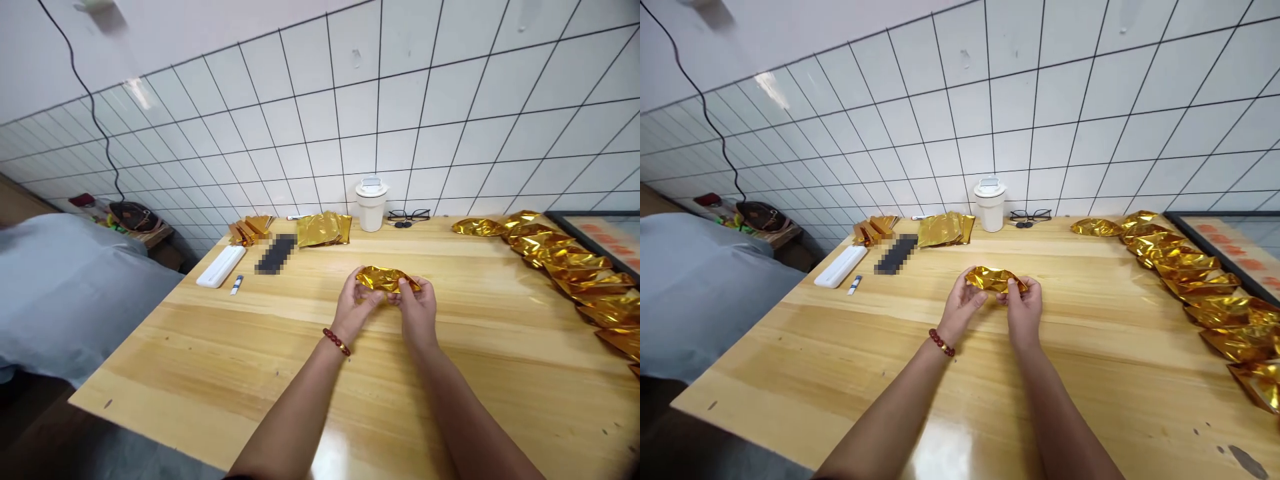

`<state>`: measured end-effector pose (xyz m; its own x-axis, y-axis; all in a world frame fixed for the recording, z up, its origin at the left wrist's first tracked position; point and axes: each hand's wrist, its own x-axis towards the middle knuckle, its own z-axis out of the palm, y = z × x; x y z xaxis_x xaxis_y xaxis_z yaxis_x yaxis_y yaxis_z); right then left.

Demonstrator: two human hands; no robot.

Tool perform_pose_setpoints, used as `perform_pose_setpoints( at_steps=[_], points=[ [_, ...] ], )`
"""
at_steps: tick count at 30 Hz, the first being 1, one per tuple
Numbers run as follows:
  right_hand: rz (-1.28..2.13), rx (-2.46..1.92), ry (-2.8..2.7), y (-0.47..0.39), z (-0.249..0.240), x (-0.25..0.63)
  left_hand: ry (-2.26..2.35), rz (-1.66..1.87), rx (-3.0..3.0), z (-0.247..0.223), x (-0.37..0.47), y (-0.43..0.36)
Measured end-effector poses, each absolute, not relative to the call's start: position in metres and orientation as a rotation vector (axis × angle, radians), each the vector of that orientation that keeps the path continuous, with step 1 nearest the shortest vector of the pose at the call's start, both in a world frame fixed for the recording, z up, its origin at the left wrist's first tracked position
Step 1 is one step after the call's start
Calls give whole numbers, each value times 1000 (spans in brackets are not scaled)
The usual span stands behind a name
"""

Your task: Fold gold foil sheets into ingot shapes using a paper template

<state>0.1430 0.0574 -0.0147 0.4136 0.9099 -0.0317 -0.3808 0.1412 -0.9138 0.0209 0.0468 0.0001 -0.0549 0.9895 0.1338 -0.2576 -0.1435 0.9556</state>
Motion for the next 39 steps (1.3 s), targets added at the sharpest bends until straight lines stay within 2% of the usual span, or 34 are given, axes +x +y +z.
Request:
perform_pose_setpoints(
  at_steps=[11, 27, 39],
  points=[
    [1039, -1081, -957, 50, -17, 139, 985, 1458, 1077, -4, 22, 48],
    [1212, -914, -974, 48, -12, 138, 1118, 1632, 1020, -4, 23, 50],
    [1167, -983, -984, 47, -12, 137, 1088, 1667, 910, -3, 19, 53]
  ],
)
